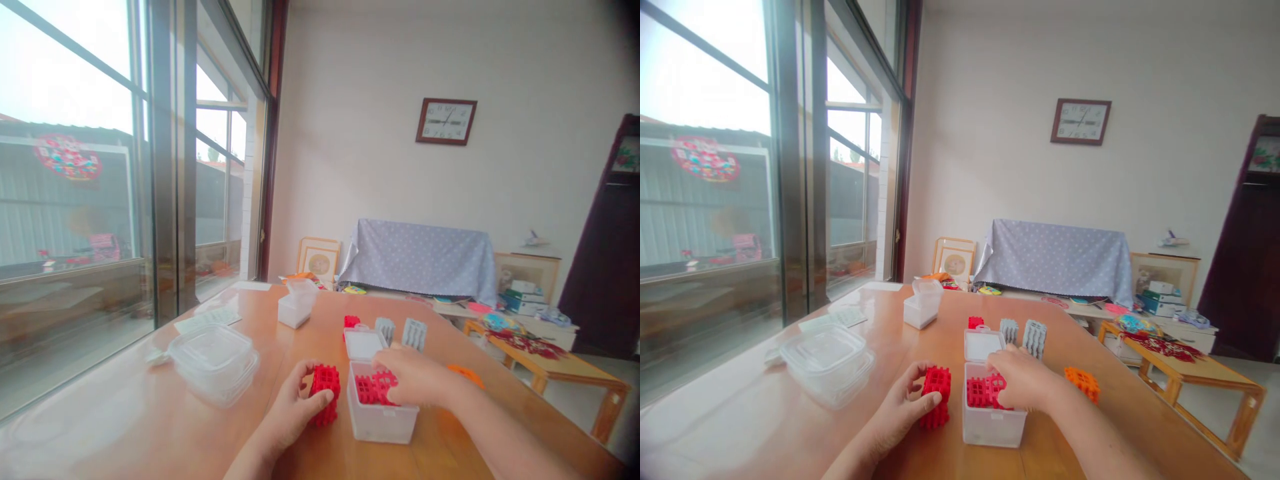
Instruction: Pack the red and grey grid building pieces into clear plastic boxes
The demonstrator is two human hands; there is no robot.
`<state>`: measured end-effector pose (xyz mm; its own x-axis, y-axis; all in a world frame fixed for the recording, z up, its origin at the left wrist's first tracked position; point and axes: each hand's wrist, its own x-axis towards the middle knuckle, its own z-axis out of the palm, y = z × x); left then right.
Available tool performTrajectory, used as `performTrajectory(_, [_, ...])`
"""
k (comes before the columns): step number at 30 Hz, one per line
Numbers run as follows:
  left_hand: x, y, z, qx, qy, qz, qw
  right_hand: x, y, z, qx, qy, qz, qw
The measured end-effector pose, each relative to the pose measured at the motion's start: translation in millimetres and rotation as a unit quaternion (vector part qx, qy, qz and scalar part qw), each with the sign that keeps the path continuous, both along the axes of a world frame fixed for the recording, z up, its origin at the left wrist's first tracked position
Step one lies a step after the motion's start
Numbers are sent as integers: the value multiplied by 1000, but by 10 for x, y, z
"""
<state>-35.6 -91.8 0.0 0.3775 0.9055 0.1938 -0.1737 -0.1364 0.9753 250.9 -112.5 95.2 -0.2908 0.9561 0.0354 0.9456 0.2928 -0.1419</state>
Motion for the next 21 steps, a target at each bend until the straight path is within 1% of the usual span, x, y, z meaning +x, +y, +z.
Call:
performTrajectory(2, [-4, 4, -13, 4, 3, 2, 1000, 11, 16, -32, 0, -12, -10, 1000])
performTrajectory(6, [3, 15, -26, 10, 8, -18, 1000, 20, 26, -62, 7, -25, -12, 1000])
performTrajectory(11, [-1, 22, -9, 15, 24, 3, 1000, 19, -12, -93, 21, -13, 16, 1000])
performTrajectory(14, [-5, 22, -4, 15, 21, 17, 1000, 28, -11, -119, 20, -14, 17, 1000])
performTrajectory(18, [-1, 16, -2, 8, 12, 29, 999, 37, -3, -145, 38, 14, -10, 999])
performTrajectory(21, [1, 13, 9, 8, 12, 26, 1000, 10, -27, -155, 48, 33, -50, 997])
